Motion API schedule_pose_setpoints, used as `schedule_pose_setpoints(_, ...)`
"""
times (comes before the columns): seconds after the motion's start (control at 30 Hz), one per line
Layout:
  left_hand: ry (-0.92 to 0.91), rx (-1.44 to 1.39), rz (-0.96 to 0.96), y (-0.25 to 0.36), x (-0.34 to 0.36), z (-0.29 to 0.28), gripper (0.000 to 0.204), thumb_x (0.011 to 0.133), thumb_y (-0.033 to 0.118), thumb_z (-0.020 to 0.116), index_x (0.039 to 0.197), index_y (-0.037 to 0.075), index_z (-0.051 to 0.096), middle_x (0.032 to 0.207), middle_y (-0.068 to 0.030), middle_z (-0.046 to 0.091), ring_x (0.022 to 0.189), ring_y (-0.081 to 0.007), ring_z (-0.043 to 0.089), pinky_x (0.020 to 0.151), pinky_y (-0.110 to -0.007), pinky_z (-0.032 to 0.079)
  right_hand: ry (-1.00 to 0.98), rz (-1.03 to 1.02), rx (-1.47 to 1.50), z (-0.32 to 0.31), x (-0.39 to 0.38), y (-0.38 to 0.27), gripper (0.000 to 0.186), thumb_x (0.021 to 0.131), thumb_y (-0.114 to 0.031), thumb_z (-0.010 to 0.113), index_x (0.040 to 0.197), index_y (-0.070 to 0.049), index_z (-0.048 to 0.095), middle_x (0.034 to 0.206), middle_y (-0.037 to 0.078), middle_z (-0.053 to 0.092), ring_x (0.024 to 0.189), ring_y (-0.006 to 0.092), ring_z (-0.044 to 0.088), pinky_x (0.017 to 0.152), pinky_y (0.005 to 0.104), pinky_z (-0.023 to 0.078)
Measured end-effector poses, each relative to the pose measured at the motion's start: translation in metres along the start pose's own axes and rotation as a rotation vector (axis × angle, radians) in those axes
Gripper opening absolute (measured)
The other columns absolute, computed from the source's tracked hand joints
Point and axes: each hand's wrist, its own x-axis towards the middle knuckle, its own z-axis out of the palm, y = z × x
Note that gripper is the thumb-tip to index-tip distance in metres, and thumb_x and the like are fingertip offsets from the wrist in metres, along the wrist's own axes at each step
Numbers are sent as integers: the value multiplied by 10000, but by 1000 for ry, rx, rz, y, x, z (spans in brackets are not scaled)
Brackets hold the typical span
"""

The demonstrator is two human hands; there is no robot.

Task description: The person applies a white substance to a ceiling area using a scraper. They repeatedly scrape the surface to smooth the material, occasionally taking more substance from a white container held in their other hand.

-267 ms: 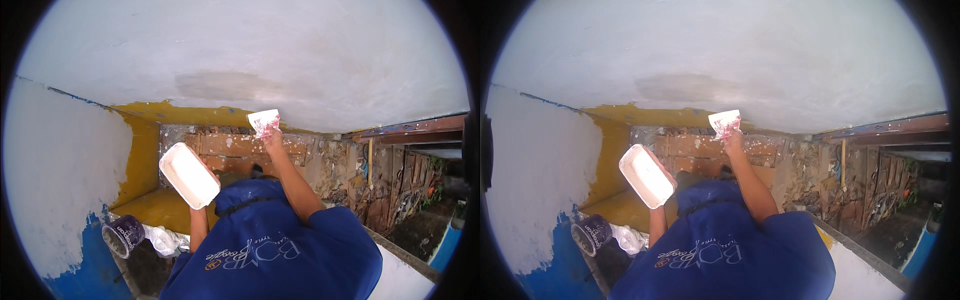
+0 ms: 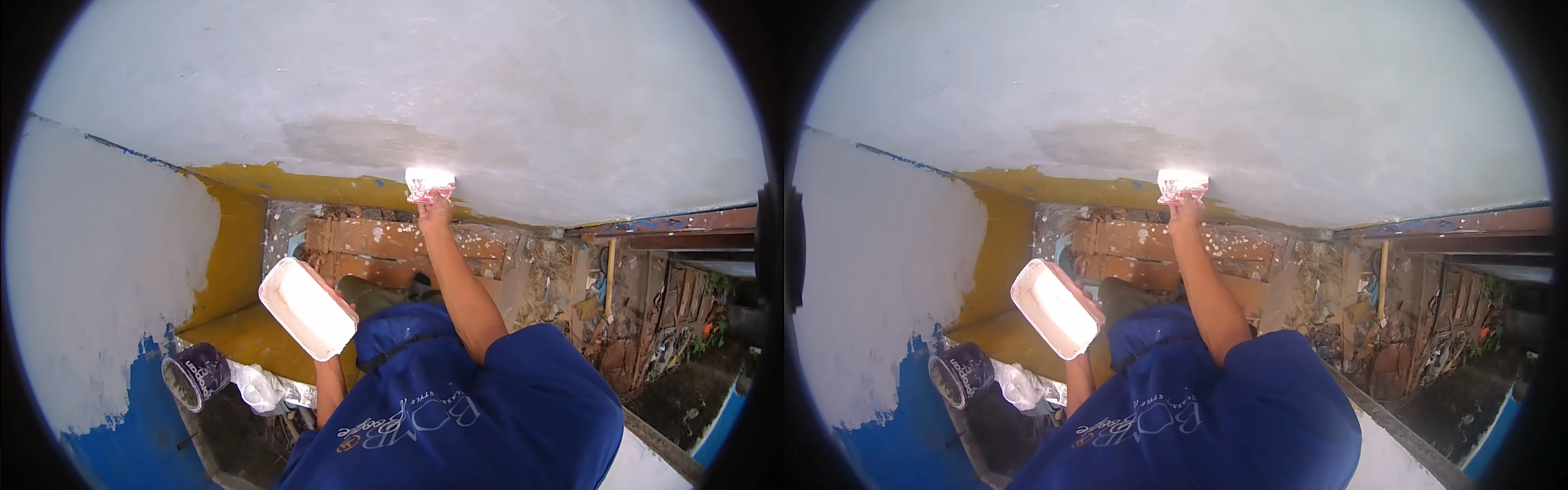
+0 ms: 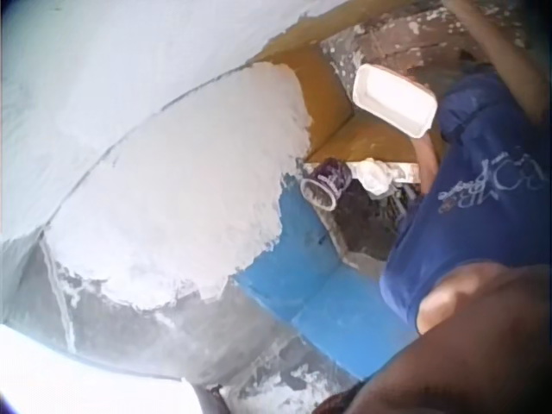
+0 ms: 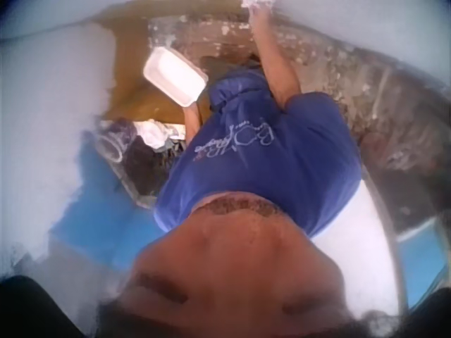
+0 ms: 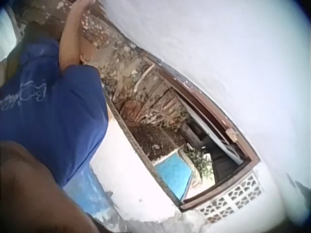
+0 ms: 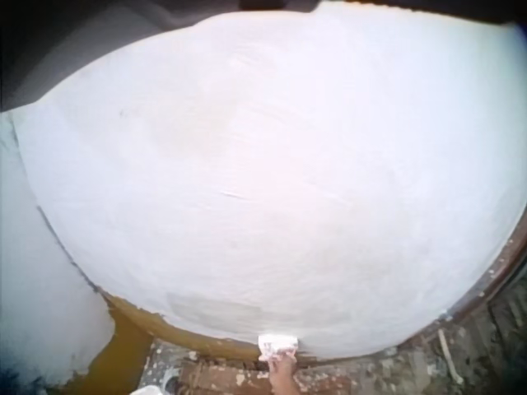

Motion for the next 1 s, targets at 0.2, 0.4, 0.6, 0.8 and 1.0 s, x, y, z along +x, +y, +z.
schedule_pose_setpoints(0.2, 87, -40, -14, 2, -35, 23, 650, 851, 547, 447, 1364, 165, 334, 1280, -165, 452, 1113, -346, 488, 930, -619, 324, 85, 21, -15, 30, -55, 11, 299, 877, -77, 537, 1170, -58, 480, 1143, 78, 508, 1012, 203, 510, 927, 343, 439)
schedule_pose_setpoints(0.4, -31, 62, -28, 17, -38, -1, 645, 855, 525, 452, 1338, 109, 355, 1246, -151, 486, 1091, -324, 507, 925, -591, 346, -55, -34, 10, 73, -131, -25, 278, 863, -46, 549, 1125, 1, 470, 1098, 113, 517, 1026, 238, 511, 934, 368, 443)
schedule_pose_setpoints(0.6, -27, -1, -88, 32, -24, 9, 604, 869, 480, 452, 1326, 92, 373, 1211, -136, 517, 1078, -306, 516, 910, -571, 382, -189, -141, 6, 37, -149, -61, 243, 852, -32, 535, 1084, 4, 470, 1074, 119, 526, 999, 241, 535, 889, 408, 487)
schedule_pose_setpoints(0.8, -15, 252, -5, 30, -22, -6, 571, 881, 450, 452, 1332, 108, 377, 1240, -130, 504, 1104, -300, 499, 944, -580, 357, -30, -190, -202, -2, -103, -23, 203, 847, -49, 539, 1029, 30, 495, 1021, 135, 546, 879, 262, 585, 760, 424, 554)
schedule_pose_setpoints(1.0, -5, 19, -114, 20, -36, -28, 588, 877, 458, 456, 1349, 120, 360, 1297, -128, 464, 1150, -300, 473, 966, -579, 336, 102, -231, -236, 44, -92, -19, 225, 811, -10, 591, 976, 104, 491, 977, 180, 538, 816, 287, 594, 676, 406, 588)
